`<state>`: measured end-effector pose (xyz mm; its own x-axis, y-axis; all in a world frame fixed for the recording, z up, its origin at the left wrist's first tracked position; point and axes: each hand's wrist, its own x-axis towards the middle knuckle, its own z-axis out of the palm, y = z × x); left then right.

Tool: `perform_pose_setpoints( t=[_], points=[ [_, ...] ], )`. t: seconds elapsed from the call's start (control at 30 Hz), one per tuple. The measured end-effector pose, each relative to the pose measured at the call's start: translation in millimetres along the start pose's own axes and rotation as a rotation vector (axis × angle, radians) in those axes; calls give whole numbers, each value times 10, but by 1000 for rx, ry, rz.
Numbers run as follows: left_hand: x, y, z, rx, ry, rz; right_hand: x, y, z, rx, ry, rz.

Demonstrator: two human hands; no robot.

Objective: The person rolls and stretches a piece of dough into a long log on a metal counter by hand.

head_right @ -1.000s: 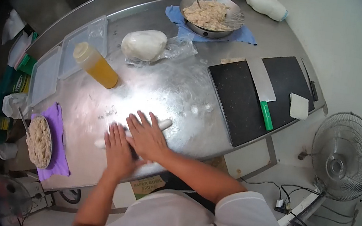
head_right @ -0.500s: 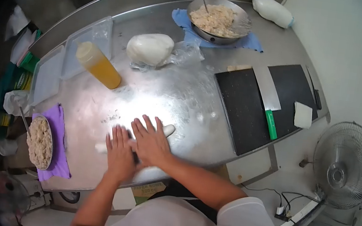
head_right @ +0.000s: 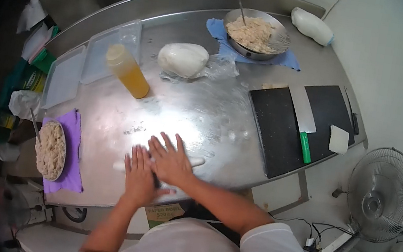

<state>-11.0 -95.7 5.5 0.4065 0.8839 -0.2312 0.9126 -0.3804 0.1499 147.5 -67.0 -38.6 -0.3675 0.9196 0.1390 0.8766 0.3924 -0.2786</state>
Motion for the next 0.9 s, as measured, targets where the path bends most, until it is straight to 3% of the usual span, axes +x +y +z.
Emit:
perform_pose_setpoints(
  t=[0.17,0.33,0.4,0.47,0.53,0.63,0.77,0.8,0.9],
  points=[
    [1212,-216,-348,96,-40,-52,1019,528,36,-203,115,45],
    [27,-71,66,-2,87,50,-74,-36,-98,-7,-88,12],
    [-399,33,128,-45,19,30,-167,-92,-102,-26,-105,0],
    [-67,-101,189,-76,106,40,-65,-47,3,-82,-118,24],
    [540,-231,-134,85,-9,-28,406,100,121,-205,-72,70],
    [1081,-438,-248,53,68,-33,868,255,82,-138,96,82],
    [457,-243,-207,42,40,21,418,133,7,-126,-86,18],
    [170,-176,-66,-3,-23,13,127,37,-12,-87,-101,-6],
    [-264,-113,109,-106,63,46,-261,-128,-29,-12,-41,-17]
  ],
)
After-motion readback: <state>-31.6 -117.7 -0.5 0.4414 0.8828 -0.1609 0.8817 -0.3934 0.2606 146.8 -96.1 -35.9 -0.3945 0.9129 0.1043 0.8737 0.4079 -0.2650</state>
